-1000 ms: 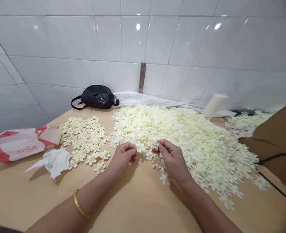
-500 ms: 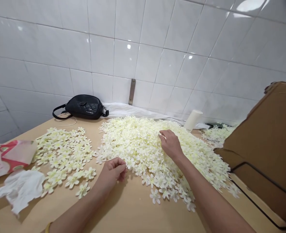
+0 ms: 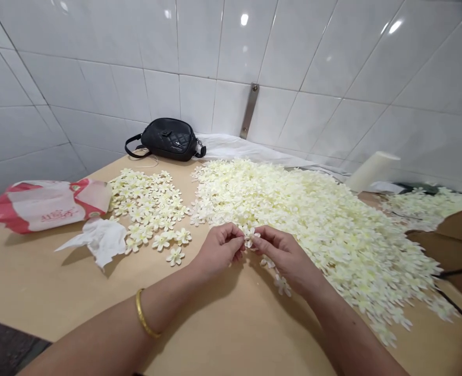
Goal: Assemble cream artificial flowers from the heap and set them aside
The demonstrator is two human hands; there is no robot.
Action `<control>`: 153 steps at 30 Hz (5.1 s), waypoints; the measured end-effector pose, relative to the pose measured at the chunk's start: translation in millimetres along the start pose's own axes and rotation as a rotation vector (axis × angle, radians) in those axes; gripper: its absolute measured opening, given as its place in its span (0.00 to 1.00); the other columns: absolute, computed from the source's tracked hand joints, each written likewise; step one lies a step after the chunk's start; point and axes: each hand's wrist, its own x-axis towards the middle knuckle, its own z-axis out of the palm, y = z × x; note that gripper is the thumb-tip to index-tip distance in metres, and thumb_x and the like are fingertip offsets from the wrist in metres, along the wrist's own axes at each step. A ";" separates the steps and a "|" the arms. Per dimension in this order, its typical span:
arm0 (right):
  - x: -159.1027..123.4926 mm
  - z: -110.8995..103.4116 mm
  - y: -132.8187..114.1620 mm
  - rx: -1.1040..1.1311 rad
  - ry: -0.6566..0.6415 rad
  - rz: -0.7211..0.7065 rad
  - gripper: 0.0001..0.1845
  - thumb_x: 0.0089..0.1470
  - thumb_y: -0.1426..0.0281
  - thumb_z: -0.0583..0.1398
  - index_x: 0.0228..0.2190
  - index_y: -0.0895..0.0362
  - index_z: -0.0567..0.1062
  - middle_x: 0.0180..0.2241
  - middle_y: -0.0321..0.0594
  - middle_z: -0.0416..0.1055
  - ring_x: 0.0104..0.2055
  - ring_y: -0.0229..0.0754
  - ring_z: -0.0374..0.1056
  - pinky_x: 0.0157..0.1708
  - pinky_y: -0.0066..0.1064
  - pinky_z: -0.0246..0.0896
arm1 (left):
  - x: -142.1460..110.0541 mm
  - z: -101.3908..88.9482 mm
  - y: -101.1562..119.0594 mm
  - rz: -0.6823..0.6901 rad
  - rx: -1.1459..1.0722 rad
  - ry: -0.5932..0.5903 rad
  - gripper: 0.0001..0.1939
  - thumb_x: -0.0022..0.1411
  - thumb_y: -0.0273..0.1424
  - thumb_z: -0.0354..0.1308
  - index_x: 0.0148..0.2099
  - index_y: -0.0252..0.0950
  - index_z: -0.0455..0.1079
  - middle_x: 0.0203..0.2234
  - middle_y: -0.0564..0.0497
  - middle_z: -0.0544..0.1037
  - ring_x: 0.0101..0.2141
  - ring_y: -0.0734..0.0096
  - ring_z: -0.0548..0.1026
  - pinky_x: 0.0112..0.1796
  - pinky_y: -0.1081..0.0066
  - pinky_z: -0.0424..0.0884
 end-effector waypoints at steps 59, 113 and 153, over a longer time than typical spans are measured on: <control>-19.5 40.8 33.0 -0.832 -0.018 -0.826 0.11 0.49 0.79 0.49 0.28 0.60 0.71 0.26 0.45 0.68 0.29 0.44 0.63 0.30 0.34 0.56 | 36.7 1.7 58.8 0.605 1.171 0.094 0.08 0.54 0.31 0.52 0.27 0.33 0.68 0.25 0.50 0.72 0.33 0.71 0.66 0.39 0.71 0.62; -26.7 28.9 8.9 -0.327 -0.030 -0.558 0.11 0.54 0.75 0.49 0.34 0.58 0.70 0.29 0.39 0.69 0.32 0.37 0.65 0.33 0.29 0.59 | -115.6 -22.3 -21.7 0.681 1.399 -0.119 0.23 0.56 0.22 0.44 0.55 0.33 0.56 0.49 0.40 0.67 0.56 0.54 0.53 0.50 0.51 0.54; -73.5 12.5 0.1 -0.655 -0.270 -0.477 0.24 0.52 0.78 0.47 0.51 0.56 0.61 0.51 0.44 0.63 0.56 0.44 0.53 0.52 0.42 0.52 | -113.6 -15.1 -3.1 0.612 1.449 -0.329 0.17 0.59 0.34 0.42 0.46 0.29 0.62 0.41 0.39 0.70 0.36 0.63 0.64 0.45 0.59 0.56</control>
